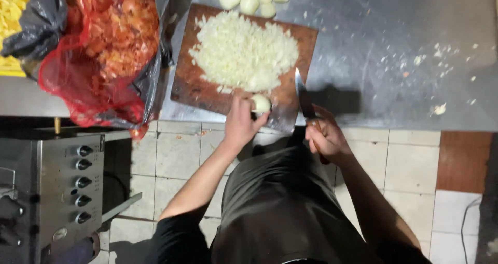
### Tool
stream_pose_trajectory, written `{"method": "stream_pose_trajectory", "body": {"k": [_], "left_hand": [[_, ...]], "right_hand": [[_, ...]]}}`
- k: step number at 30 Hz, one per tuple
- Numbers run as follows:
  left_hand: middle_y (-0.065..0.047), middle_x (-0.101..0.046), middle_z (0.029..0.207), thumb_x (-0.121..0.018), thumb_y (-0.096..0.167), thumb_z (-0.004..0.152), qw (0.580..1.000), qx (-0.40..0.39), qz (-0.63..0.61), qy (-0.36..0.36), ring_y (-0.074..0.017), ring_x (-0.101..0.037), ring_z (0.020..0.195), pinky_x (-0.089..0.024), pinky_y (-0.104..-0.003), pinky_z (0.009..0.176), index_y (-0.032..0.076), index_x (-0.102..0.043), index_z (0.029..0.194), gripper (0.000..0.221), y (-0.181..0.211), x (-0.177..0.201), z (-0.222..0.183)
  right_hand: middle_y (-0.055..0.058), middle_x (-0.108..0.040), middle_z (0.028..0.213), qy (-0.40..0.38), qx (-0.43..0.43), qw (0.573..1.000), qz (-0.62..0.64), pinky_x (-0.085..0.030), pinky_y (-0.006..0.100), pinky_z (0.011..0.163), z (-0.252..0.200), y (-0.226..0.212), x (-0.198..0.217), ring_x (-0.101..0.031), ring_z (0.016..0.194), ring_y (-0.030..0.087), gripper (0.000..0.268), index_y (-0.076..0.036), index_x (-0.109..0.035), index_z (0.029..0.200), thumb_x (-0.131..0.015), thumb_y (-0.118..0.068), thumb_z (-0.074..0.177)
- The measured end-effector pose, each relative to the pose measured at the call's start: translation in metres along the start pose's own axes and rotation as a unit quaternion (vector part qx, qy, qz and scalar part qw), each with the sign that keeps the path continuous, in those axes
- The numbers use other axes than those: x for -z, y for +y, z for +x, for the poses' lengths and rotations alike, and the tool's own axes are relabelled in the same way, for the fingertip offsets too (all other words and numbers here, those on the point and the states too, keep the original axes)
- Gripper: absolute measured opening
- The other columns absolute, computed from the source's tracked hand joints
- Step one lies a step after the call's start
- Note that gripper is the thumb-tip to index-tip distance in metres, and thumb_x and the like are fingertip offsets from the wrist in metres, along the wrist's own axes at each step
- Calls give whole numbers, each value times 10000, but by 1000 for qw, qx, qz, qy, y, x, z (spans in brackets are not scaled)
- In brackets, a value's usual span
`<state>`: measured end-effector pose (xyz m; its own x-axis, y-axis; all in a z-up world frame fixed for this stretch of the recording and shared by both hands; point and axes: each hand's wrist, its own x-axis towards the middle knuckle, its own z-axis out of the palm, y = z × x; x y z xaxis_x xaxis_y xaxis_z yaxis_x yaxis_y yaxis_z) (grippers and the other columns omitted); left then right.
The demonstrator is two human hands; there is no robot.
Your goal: Chopping onions on a wooden cutting board in a restaurant kitchen.
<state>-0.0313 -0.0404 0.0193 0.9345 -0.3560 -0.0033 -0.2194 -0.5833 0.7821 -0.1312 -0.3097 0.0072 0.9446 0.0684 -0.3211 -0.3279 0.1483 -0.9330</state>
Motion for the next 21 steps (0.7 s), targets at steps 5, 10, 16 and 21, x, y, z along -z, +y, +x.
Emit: {"method": "stream_pose_trajectory", "body": {"k": [5, 10, 16, 21], "left_hand": [[-180, -591, 1213, -860, 311, 829, 973, -181, 100, 105, -384, -613, 1071, -527, -473, 885, 52, -555, 994, 432, -21, 20, -17], [-109, -655, 1212, -737, 213, 802, 900, -411, 124, -74, -319, -629, 1108, -534, -446, 901, 56, -658, 1140, 381, -17, 68, 23], [-48, -666, 1134, -723, 121, 842, 872, -430, 187, -138, -254, -651, 1097, -553, -376, 849, 96, -681, 1162, 324, -31, 53, 43], [-60, -663, 1086, -745, 180, 748, 869, -439, 178, -143, -270, -661, 1060, -555, -398, 816, 74, -671, 1110, 385, -30, 53, 42]], "right_hand": [[134, -666, 882, 40, 69, 977, -196, -520, 306, 556, -14, -20, -59, -603, 601, 147, 625, -144, -364, 1573, -565, -61, 988], [190, -725, 994, 102, 215, 794, -559, -535, 457, 680, -13, -26, -82, -690, 833, 388, 485, -113, -549, 1489, -650, -142, 1015], [156, -724, 855, 125, 257, 761, -582, -545, 484, 617, -20, -41, -100, -697, 721, 362, 433, -119, -620, 1395, -665, -181, 969], [157, -715, 845, 98, 254, 748, -606, -549, 494, 596, -15, -22, -96, -689, 691, 361, 417, -120, -621, 1397, -637, -208, 990]]}}
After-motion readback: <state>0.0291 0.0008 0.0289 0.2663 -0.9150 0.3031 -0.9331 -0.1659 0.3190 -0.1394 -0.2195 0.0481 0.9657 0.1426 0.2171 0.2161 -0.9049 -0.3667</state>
